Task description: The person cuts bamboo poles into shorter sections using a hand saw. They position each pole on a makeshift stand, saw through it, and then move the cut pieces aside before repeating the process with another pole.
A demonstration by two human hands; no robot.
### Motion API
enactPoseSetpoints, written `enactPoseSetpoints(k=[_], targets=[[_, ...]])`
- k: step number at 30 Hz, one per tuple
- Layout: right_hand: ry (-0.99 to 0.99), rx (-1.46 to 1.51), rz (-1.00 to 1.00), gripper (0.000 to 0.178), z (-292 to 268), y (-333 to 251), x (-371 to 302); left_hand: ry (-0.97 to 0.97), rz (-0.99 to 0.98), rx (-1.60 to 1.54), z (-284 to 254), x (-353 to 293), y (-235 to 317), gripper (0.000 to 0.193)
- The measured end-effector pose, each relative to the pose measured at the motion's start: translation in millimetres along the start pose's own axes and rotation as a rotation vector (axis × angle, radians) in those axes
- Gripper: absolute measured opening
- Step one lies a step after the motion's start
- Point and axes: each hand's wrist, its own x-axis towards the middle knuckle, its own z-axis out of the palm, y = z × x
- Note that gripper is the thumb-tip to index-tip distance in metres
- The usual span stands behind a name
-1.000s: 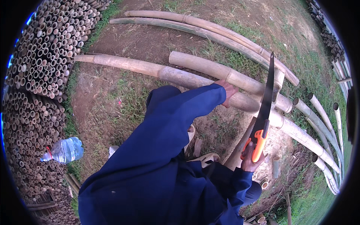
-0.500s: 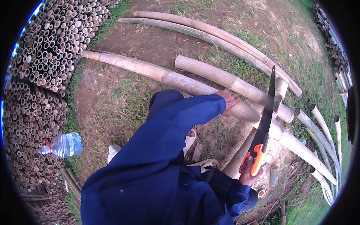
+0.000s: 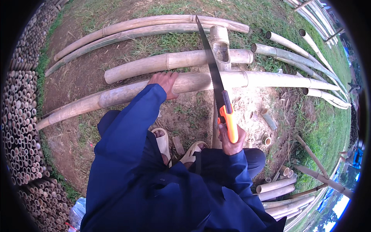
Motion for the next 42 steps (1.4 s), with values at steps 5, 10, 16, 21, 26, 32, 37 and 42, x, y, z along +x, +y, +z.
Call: enactPoseSetpoints(k=[5, 10, 16, 21, 26, 32, 37, 42], targets=[[0.051, -0.002, -0.136, 0.018, 4.7, 5.7, -1.3, 0.135, -0.020, 0.020, 2.1, -4.0, 13.3, 0.083], [0.093, -0.034, -0.212, 0.015, 17.7, 12.6, -0.8, -0.090, -0.126, 0.020, -20.0, 8.8, 20.9, 0.084], [0.019, -0.141, -0.184, 0.042, -20.1, 38.0, -133.2, -0.166, -0.153, 0.004, -30.0, 4.6, 16.6, 0.083], [0.039, -0.038, -0.021, 0.014, 0.4, -1.1, -52.9, -0.104, -0.136, -0.015, -19.6, 16.8, 19.6, 0.084], [0.028, -0.055, -0.072, 0.014, -0.4, 11.9, -49.9, -0.126, -0.133, -0.065, -15.7, 15.0, 12.1, 0.084], [0.006, -0.115, -0.165, 0.018, -32.7, 18.9, -112.8, -0.219, -0.165, -0.026, -31.4, 14.5, 24.4, 0.084], [0.017, 0.156, -0.166, 0.022, 0.3, 16.0, 17.2, -0.214, -0.159, 0.005, -41.5, 16.9, 15.7, 0.088], [0.044, 0.114, -0.189, 0.026, 2.6, 43.0, 13.2, -0.216, -0.120, -0.006, -31.8, 17.8, 19.0, 0.088]])
